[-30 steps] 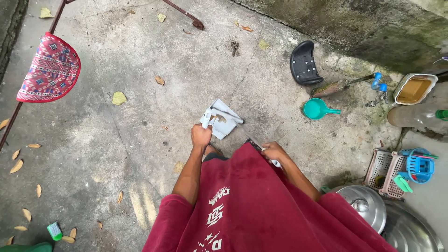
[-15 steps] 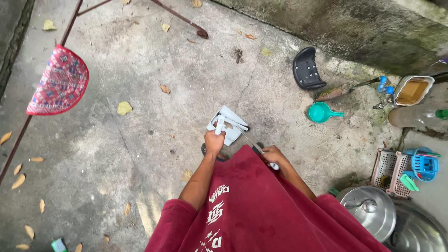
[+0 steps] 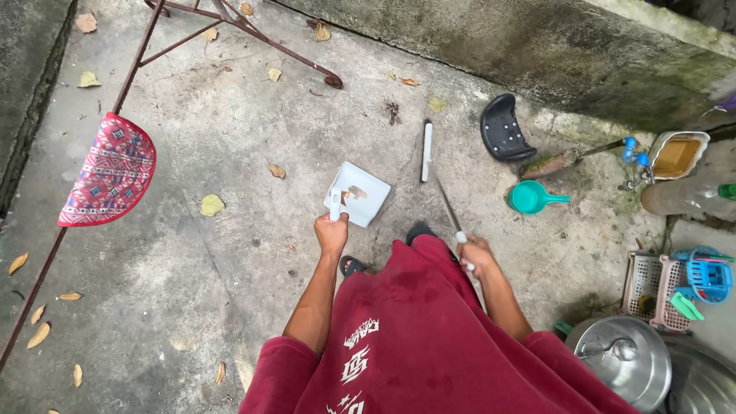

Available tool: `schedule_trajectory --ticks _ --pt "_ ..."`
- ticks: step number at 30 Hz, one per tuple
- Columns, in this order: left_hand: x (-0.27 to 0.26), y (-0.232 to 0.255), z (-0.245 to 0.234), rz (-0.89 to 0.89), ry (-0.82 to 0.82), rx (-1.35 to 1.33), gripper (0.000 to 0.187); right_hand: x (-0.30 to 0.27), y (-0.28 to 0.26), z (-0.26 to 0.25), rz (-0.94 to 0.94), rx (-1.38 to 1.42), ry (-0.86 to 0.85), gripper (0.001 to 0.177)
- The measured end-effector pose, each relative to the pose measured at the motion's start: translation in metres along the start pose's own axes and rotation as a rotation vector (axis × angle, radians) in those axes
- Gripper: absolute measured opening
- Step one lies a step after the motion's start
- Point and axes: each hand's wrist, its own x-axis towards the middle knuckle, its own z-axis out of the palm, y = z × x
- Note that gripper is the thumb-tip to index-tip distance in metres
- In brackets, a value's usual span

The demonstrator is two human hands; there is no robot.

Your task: Picking up debris and leaves from the ground using a dustpan and metal tongs, then depositing them into a trash bag.

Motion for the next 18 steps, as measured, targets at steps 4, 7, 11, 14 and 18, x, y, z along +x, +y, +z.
schedule_trajectory --ticks 4,7,11,14,18 --pt "0.024 0.016 0.003 -0.007 0.028 0.017 0.025 0.032 -0.038 -0.011 -0.074 0.011 0.063 0.057" --pt "0.049 0.028 0.01 -0.006 0.054 0.065 0.028 0.064 -0.072 -0.021 -0.11 -0.005 0.129 0.055" --pt "0.084 0.052 0.03 0.007 0.09 0.039 0.026 0.123 -0.138 -0.04 -0.137 -0.047 0.175 0.048" --pt "0.115 0.07 0.051 -0.021 0.088 0.08 0.029 0.18 -0.192 -0.052 -0.134 -0.098 0.19 0.029" --pt "0.146 0.091 0.09 0.042 0.105 0.142 0.027 0.304 -0.219 -0.07 -0.169 -0.225 0.178 0.006"
